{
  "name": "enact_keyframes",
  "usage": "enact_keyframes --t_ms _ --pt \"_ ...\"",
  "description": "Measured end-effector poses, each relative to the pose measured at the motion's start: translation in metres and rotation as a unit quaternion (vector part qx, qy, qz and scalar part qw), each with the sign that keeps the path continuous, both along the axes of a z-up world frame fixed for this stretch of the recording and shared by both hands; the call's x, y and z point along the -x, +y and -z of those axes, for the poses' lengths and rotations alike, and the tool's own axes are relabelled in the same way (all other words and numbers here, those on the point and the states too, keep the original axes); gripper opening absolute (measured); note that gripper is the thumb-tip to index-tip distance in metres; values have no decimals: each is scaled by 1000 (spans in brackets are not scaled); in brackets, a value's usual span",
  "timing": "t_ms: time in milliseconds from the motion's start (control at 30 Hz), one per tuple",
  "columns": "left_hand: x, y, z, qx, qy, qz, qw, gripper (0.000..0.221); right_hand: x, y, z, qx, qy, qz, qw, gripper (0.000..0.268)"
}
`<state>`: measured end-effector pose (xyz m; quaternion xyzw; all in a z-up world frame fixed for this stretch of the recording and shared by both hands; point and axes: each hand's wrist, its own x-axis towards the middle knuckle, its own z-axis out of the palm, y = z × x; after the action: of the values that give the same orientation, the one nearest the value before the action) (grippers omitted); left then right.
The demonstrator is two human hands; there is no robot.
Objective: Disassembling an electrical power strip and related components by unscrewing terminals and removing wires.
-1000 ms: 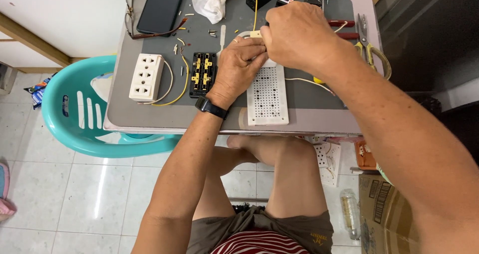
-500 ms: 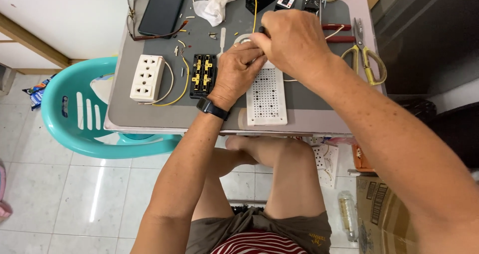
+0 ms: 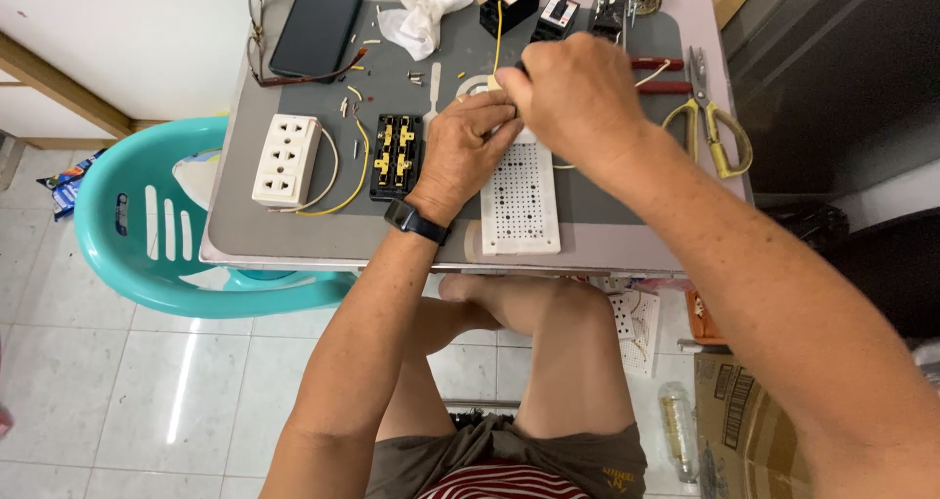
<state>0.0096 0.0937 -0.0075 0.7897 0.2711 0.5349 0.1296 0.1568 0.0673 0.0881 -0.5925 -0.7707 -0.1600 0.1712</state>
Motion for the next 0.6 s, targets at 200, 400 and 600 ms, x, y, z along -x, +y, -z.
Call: enact_keyframes --t_ms 200,400,600 --pt "6 -2 -2 22 16 34 999 13 17 -11 -38 206 115 -63 970 25" --pt "8 -6 -6 63 88 13 994 35 9 -2 -16 204 113 16 972 31" --pt "11 -5 -1 71 109 6 991 45 4 4 -11 140 42 -65 987 19"
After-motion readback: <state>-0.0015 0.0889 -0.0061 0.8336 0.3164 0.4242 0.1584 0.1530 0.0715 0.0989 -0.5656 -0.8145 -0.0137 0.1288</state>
